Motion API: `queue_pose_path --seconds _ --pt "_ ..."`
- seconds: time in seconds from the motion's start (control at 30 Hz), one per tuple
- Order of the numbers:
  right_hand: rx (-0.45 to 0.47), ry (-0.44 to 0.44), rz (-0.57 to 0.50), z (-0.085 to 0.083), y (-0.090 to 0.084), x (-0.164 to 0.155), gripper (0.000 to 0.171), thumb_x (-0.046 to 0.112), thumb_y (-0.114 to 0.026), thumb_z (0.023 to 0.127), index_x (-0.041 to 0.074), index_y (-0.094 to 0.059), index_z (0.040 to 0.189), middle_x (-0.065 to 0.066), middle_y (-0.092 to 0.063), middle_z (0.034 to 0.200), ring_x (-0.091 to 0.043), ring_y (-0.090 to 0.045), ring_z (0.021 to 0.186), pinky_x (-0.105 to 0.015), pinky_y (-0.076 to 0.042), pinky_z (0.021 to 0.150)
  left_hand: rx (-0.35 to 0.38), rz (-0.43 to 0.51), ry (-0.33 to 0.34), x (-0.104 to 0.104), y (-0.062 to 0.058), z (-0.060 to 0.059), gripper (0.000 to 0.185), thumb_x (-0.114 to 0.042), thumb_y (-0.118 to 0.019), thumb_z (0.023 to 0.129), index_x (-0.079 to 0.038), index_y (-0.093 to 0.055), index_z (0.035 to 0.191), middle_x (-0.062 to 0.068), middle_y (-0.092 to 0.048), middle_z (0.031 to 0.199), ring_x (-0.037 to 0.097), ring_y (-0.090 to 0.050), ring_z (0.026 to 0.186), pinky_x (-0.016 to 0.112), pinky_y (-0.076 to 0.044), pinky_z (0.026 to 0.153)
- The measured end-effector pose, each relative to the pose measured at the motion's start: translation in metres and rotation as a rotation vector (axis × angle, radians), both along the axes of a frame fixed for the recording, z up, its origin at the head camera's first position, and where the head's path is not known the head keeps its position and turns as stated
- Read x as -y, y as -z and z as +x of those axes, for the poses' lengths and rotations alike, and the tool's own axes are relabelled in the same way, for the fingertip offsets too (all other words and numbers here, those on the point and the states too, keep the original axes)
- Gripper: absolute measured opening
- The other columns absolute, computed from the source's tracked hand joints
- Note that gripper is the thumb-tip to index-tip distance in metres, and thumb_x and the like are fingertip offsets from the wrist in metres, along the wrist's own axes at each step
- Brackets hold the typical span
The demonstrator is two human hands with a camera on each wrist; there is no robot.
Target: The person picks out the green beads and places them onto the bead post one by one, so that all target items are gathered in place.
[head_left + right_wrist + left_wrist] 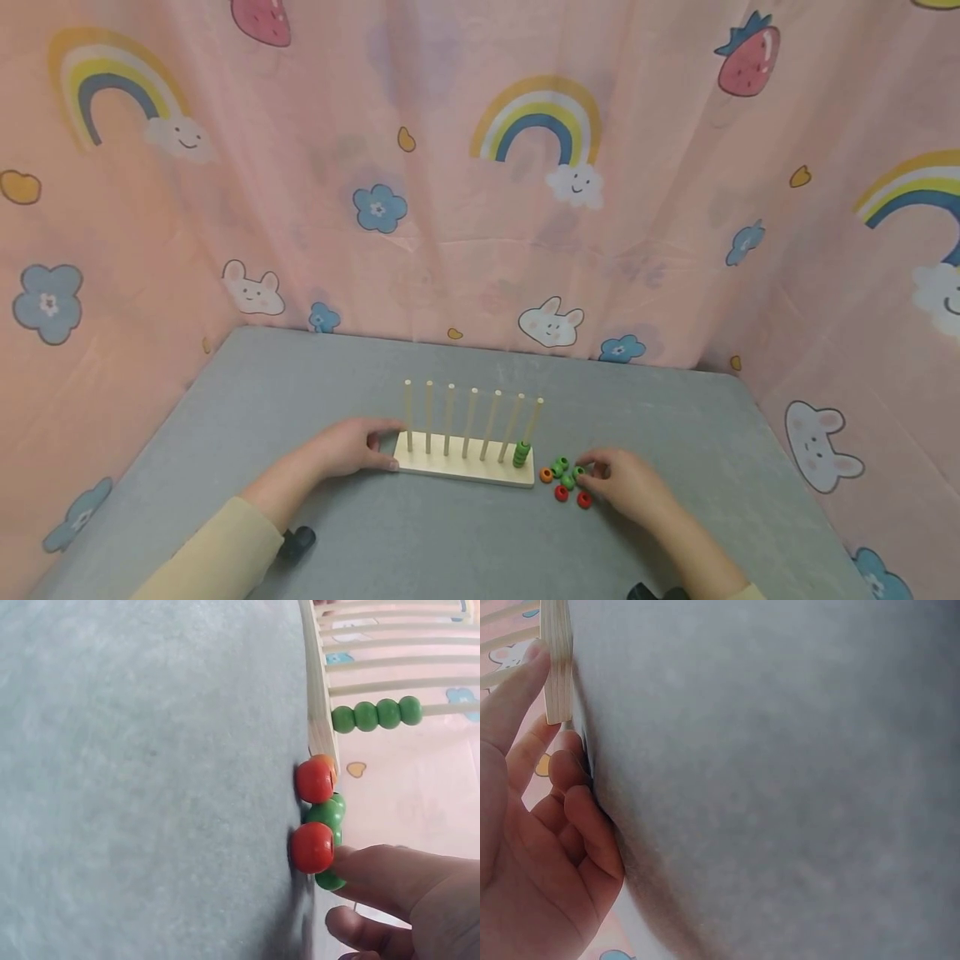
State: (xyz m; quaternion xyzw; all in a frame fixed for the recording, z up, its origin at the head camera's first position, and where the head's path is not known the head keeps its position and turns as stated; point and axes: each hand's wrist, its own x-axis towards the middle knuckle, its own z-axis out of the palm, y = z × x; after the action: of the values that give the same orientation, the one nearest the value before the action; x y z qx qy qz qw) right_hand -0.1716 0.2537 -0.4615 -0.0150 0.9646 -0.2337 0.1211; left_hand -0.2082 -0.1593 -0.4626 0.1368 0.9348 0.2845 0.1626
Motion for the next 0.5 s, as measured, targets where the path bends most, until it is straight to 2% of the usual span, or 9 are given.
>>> queue_pose_path --seconds 0.5 --pt "-0.070 0.021 -0.030 0.0007 -0.0089 0.0013 0.022 0.025 -0.076 0.087 0.018 -0.075 0.108 0.002 -0.054 0.076 -0.016 -0.049 0.070 -0.034 -0.039 0.059 0.004 0.002 -0.003 -0.0002 0.0008 0.0009 0.057 -0.034 -0.084 0.079 -0.024 -0.065 0.132 -0.001 -0.051 0.074 0.014 -0.045 0.067 0.032 -0.034 0.060"
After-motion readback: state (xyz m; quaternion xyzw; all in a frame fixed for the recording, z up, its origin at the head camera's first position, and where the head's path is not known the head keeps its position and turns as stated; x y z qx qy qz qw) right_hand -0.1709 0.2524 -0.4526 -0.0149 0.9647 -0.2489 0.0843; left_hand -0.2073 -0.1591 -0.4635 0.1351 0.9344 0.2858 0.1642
